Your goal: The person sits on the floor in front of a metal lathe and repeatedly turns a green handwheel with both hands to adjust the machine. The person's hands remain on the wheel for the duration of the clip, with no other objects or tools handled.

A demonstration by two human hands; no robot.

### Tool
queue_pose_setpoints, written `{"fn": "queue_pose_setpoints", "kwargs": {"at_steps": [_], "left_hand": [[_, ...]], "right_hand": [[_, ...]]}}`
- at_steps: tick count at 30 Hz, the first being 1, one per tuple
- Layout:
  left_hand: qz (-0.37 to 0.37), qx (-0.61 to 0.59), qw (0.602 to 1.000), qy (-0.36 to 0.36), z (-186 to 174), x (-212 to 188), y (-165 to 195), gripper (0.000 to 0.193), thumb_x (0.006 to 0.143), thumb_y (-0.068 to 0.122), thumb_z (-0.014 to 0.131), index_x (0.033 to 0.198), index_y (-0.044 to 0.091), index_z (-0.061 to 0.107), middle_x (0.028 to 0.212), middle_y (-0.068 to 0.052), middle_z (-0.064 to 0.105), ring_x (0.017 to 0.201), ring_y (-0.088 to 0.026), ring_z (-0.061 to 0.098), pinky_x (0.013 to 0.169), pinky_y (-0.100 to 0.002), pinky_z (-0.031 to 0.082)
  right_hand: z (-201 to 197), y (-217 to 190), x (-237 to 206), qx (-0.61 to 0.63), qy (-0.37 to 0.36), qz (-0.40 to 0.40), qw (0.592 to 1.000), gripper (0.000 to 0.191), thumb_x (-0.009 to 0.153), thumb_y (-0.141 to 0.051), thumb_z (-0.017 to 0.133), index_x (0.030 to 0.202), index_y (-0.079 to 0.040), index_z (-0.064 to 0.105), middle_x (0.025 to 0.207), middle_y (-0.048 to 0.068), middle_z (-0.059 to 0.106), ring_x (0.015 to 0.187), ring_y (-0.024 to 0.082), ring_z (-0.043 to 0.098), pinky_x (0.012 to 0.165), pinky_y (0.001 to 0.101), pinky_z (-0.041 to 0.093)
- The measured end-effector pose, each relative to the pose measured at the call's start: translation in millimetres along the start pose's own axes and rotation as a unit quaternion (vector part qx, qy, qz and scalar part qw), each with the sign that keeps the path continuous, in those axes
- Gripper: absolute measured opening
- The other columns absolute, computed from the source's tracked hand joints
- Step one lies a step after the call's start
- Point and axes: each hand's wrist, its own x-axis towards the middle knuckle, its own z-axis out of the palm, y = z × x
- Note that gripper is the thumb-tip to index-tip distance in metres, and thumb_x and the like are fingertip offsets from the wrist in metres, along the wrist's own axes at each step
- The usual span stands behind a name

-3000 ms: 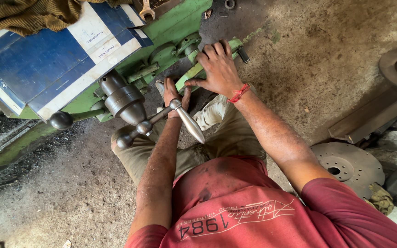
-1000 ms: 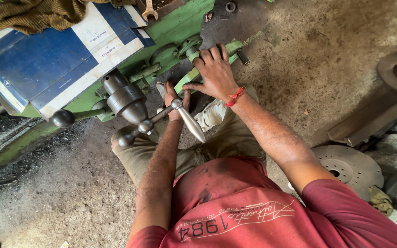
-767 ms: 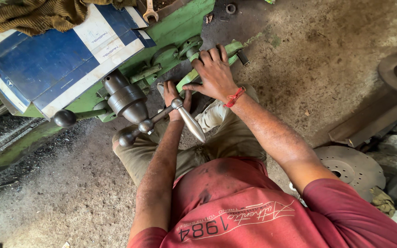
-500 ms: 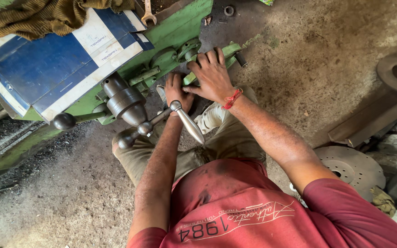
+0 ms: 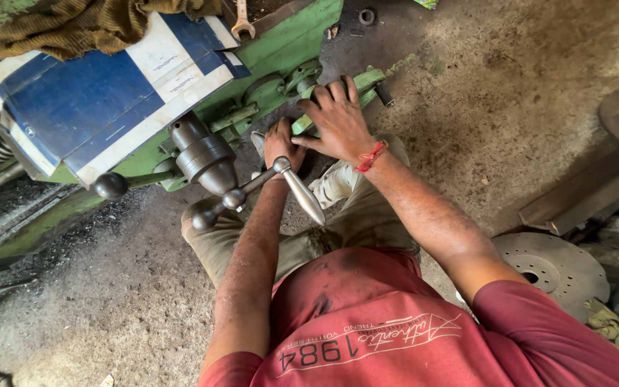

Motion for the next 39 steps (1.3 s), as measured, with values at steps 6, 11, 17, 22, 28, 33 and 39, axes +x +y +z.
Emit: {"fn": "queue_pose_setpoints", "kwargs": {"at_steps": [6,11,17,22,28,33,39], "left_hand": [[-0.023,0.009,1.0,-0.019,-2,-2,3,0.052,0.084,0.02,0.078,0.126,-0.001,0.055,0.116,-0.026,0.066,0.111,-0.046,0.062,0.1,-0.053,0.048],[-0.03,0.023,0.999,-0.026,-3,-2,4,0.055,0.084,0.023,0.081,0.124,-0.002,0.054,0.116,-0.027,0.066,0.111,-0.048,0.062,0.099,-0.054,0.048],[0.003,0.042,0.999,0.007,0,-4,2,0.059,0.084,0.024,0.08,0.126,-0.007,0.052,0.116,-0.03,0.065,0.109,-0.048,0.063,0.099,-0.054,0.048],[-0.021,0.009,1.0,-0.002,-3,-2,7,0.048,0.084,0.02,0.079,0.118,-0.004,0.055,0.107,-0.027,0.066,0.102,-0.048,0.064,0.093,-0.054,0.051],[-0.004,-0.009,1.0,0.007,-20,12,36,0.041,0.08,0.021,0.08,0.11,0.002,0.06,0.104,-0.023,0.068,0.097,-0.047,0.065,0.085,-0.054,0.052],[0.022,-0.028,0.999,0.012,-23,33,64,0.039,0.078,0.022,0.076,0.11,0.007,0.06,0.099,-0.02,0.07,0.093,-0.043,0.068,0.077,-0.052,0.055],[-0.048,0.042,0.997,-0.05,-17,38,60,0.031,0.082,0.031,0.074,0.099,0.01,0.057,0.08,-0.018,0.071,0.078,-0.044,0.07,0.067,-0.056,0.054]], "right_hand": [[5,27,3,0.036,-0.051,-0.027,0.998,0.076,0.093,-0.079,0.064,0.126,-0.011,0.07,0.128,0.016,0.063,0.123,0.032,0.053,0.118,0.0581,0.027],[-2,54,6,0.076,-0.108,0.043,0.99,0.088,0.081,-0.086,0.062,0.124,-0.01,0.072,0.128,0.016,0.066,0.125,0.033,0.055,0.113,0.0586,0.032],[1,76,6,0.093,-0.096,0.031,0.991,0.094,0.078,-0.087,0.068,0.124,-0.006,0.072,0.129,0.021,0.065,0.123,0.039,0.053,0.104,0.0623,0.035],[1,67,2,0.076,-0.068,0.044,0.994,0.089,0.08,-0.083,0.07,0.119,-0.003,0.071,0.12,0.018,0.066,0.119,0.036,0.055,0.108,0.0595,0.037],[-7,60,3,0.059,-0.038,0.026,0.997,0.087,0.081,-0.08,0.076,0.116,-0.001,0.07,0.115,0.018,0.065,0.113,0.036,0.054,0.1,0.0551,0.04],[-2,57,5,0.039,-0.039,0.023,0.998,0.083,0.078,-0.077,0.078,0.114,-0.002,0.07,0.111,0.017,0.065,0.113,0.036,0.055,0.1,0.0545,0.04],[-1,56,3,0.033,-0.033,0.019,0.999,0.083,0.079,-0.077,0.078,0.113,-0.002,0.068,0.112,0.018,0.064,0.111,0.037,0.054,0.102,0.0531,0.04]]}}
